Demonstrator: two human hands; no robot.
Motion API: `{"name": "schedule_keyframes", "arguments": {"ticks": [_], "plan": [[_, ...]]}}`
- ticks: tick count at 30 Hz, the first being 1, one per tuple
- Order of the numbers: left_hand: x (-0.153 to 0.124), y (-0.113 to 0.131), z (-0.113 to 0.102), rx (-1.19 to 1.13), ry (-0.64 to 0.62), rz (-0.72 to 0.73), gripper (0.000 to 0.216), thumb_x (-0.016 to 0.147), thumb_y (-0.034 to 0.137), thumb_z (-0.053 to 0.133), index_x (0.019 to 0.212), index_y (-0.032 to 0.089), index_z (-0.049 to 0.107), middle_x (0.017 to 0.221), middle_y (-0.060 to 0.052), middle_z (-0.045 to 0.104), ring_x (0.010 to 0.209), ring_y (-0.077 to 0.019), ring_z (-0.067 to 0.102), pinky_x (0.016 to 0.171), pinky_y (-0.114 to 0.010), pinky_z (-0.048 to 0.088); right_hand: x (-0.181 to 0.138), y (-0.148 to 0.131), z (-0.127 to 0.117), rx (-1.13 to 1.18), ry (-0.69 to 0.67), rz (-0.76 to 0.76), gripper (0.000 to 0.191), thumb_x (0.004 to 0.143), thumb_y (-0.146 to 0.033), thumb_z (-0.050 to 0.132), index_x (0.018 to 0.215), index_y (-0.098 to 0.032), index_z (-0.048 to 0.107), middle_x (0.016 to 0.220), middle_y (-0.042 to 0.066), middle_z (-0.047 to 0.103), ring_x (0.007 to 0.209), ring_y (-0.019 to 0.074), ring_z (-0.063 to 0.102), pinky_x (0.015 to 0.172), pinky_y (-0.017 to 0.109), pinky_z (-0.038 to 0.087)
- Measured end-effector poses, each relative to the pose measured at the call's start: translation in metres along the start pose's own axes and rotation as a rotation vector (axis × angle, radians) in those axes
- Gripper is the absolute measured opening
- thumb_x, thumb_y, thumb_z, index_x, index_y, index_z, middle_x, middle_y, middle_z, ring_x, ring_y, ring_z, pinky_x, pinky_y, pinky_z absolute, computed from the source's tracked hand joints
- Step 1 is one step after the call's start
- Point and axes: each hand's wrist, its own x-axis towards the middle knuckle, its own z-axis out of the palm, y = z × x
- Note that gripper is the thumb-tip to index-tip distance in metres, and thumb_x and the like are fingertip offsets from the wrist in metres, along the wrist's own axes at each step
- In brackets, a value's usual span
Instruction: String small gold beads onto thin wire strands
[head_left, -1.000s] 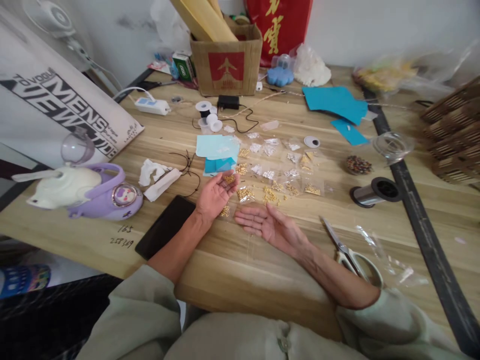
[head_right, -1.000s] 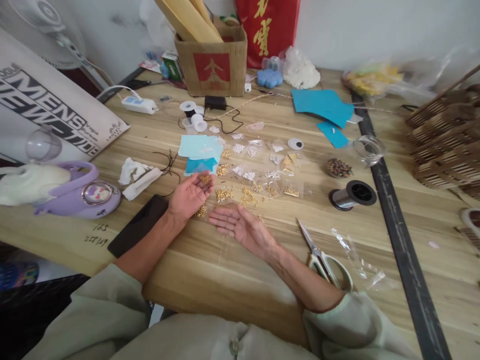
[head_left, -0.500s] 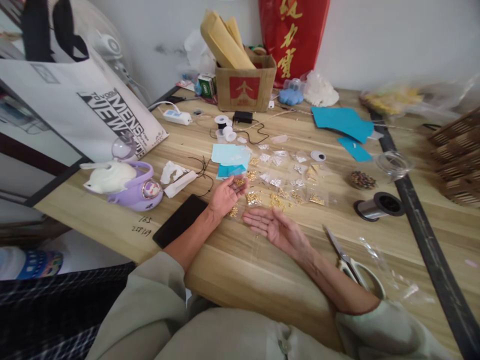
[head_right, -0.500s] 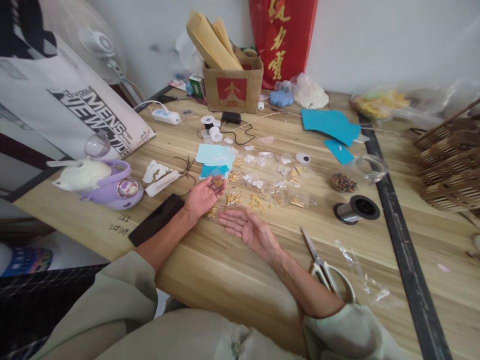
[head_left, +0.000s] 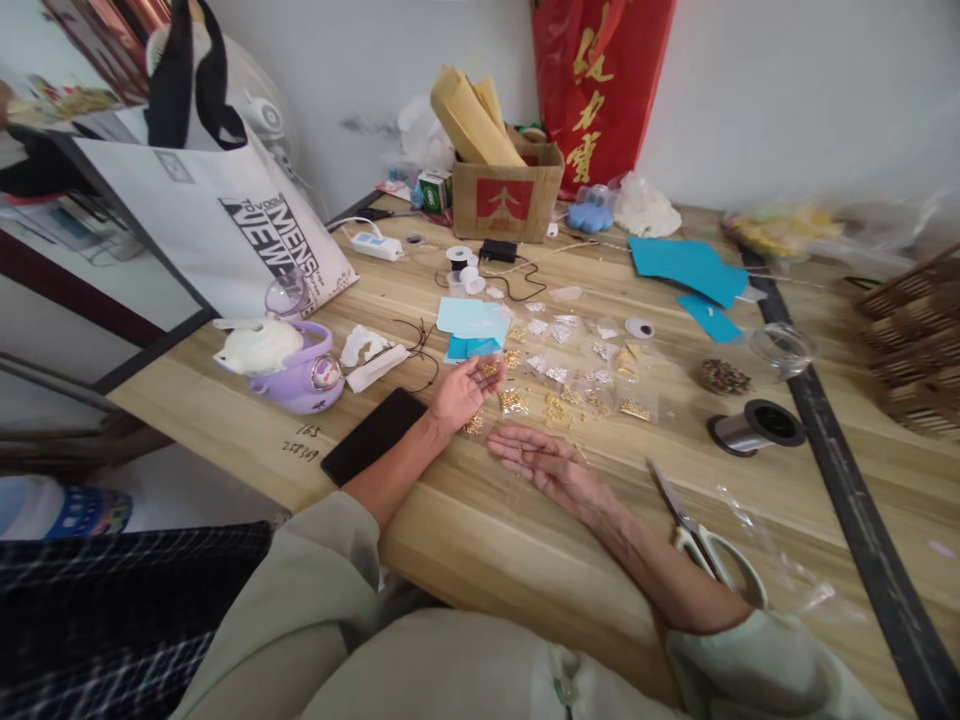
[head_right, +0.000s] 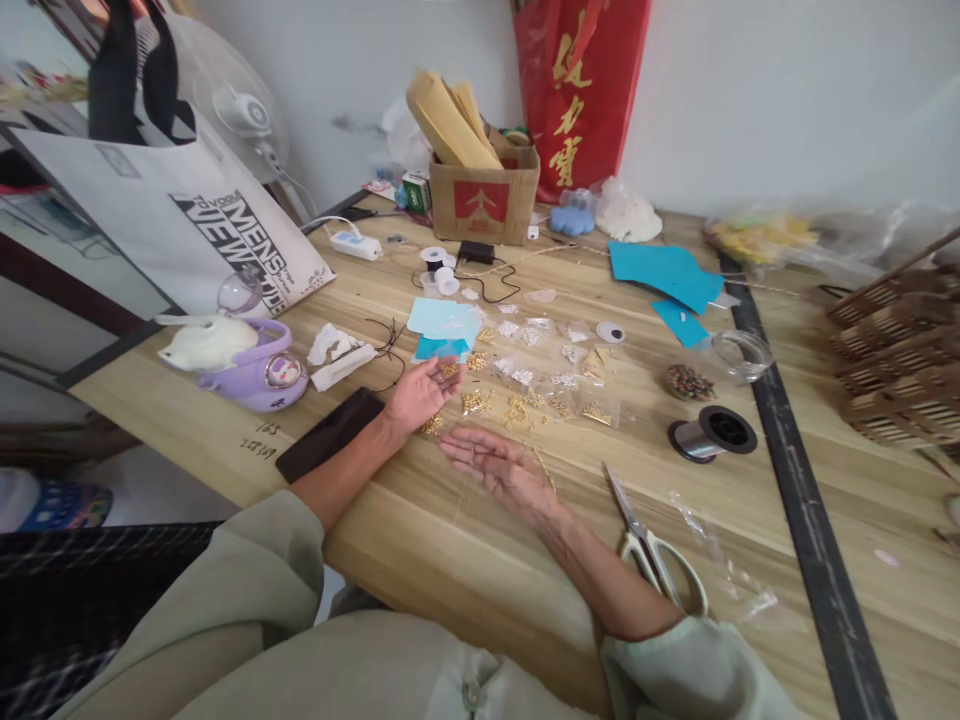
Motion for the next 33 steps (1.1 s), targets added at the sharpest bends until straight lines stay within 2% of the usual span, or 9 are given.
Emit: {"name": "schedule_keyframes", "arguments": {"ticks": [5,13,23,33], "plan": [[-0.0016,-0.0004,0.0013,0.002,-0.028,-0.006,0.034,0.094,0.019,0.036,0.088,0.008,0.068,0.084,-0.013,0.073,0.075,-0.0159,0.069,0.070,-0.026,0.050,0.0001,0.0000,0.0002,-0.012,0.017,0.007,0.037,0.075,-0.022,0.071,0.111,-0.017,0.067,0.124,0.014,0.063,0.119,0.0256,0.057,0.108,0.045,0.036],[-0.0012,-0.0008,0.0010,-0.003,-0.005,-0.022,0.032,0.094,0.019,0.038,0.092,0.007,0.068,0.087,-0.013,0.073,0.077,-0.0162,0.068,0.072,-0.026,0.050,0.0011,0.0018,-0.0028,0.002,0.038,0.014,0.034,0.075,-0.019,0.069,0.108,-0.016,0.068,0.121,0.013,0.065,0.116,0.0249,0.059,0.105,0.043,0.040],[0.0013,-0.0018,-0.0018,-0.014,-0.030,-0.019,0.033,0.095,0.019,0.038,0.090,0.007,0.069,0.087,-0.013,0.073,0.077,-0.0157,0.068,0.071,-0.026,0.049,0.0034,0.0026,-0.0045,-0.013,0.048,0.010,0.030,0.077,-0.023,0.069,0.106,-0.017,0.069,0.114,0.012,0.069,0.111,0.0235,0.063,0.097,0.038,0.047],[0.0000,-0.0008,-0.0008,0.001,-0.016,-0.027,0.032,0.094,0.020,0.039,0.092,0.009,0.068,0.090,-0.013,0.073,0.080,-0.0172,0.068,0.074,-0.027,0.050,0.0050,0.0054,-0.0025,-0.078,0.105,-0.002,0.030,0.076,-0.031,0.073,0.103,-0.019,0.069,0.107,0.011,0.071,0.097,0.0237,0.068,0.094,0.043,0.047]]}}
